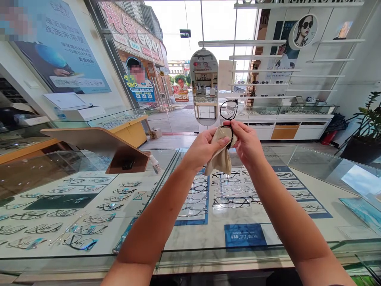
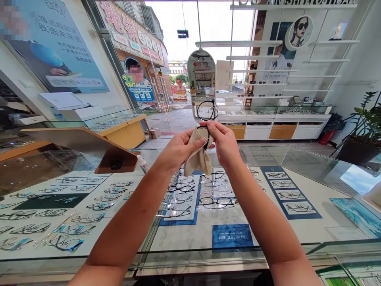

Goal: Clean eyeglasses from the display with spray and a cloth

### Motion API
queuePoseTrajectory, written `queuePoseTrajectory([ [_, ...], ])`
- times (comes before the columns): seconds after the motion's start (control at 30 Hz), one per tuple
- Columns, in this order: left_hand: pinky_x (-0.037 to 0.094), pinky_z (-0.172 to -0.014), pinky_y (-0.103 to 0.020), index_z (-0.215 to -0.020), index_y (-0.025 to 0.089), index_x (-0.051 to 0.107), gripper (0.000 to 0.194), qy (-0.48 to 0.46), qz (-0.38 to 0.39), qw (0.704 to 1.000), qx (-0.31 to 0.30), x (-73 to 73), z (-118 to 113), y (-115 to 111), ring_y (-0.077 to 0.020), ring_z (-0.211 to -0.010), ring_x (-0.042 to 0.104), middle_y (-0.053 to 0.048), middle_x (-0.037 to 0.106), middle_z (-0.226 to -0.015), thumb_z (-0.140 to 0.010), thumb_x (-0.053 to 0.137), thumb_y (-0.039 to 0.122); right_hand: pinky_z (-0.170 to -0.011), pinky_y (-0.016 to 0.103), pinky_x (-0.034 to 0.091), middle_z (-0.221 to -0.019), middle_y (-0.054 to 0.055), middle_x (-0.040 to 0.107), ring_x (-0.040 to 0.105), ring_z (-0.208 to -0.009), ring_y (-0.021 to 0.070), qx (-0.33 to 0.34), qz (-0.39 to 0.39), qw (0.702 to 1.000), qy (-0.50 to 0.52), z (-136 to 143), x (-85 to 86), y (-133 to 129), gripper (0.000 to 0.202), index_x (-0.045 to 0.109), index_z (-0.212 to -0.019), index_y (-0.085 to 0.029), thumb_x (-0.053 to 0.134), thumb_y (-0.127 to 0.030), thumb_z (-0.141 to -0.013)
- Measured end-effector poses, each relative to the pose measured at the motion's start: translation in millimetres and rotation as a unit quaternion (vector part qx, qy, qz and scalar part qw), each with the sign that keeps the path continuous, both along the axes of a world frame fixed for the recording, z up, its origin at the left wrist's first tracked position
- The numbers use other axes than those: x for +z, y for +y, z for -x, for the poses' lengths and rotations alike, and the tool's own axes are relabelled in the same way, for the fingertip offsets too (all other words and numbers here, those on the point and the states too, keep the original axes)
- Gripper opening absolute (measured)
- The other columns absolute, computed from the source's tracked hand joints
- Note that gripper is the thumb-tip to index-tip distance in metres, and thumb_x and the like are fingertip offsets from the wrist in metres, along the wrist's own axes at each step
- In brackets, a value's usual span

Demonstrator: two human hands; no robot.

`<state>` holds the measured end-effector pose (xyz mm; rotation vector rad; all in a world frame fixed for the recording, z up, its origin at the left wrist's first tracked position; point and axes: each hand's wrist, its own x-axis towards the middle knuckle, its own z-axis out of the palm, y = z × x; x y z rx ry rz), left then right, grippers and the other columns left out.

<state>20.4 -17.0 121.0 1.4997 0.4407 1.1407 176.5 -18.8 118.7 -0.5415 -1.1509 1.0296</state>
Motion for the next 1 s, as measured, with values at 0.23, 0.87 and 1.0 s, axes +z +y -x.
queuePoseTrajectory([
  [0.23,0.057,-0.071,-0.028,-0.113,0.02,0.08,0.047,-0.017,-0.012,0.999,0.042,1.6,-3.8,-4.4,-0.0185,-0.081,0.074,-0.007,0.08,-0.099,-0.075,0.098,0.039,-0.047,0.028,0.032,-0.088,0.003,0.075,0.051,-0.065,0.0142,0.015,0.007,1.0,0.016,1.7,1.9,-2.8,0.036,0.086,-0.092,-0.029,0.091,-0.061,-0.075],
  [0.87,0.05,-0.066,-0.029,-0.1,0.021,0.081,0.037,-0.074,0.006,0.996,0.042,2.2,-2.0,-4.7,-0.0172,-0.075,0.066,-0.003,0.072,-0.079,-0.084,0.09,0.053,-0.066,0.033,0.048,-0.09,0.002,0.074,0.06,-0.081,0.0185,-0.015,-0.043,0.999,-0.026,5.6,-0.2,-6.2,0.029,0.086,-0.095,-0.031,0.083,-0.058,-0.083],
  [1.0,0.052,-0.073,-0.029,-0.104,0.02,0.083,0.036,-0.042,0.002,0.999,-0.016,5.2,3.0,-3.4,-0.0172,-0.08,0.066,-0.005,0.075,-0.089,-0.081,0.094,0.045,-0.082,0.037,0.055,-0.1,0.003,0.079,0.067,-0.096,0.0225,-0.014,-0.041,0.999,-0.005,1.9,-0.6,-1.1,0.028,0.085,-0.092,-0.032,0.085,-0.058,-0.082],
])
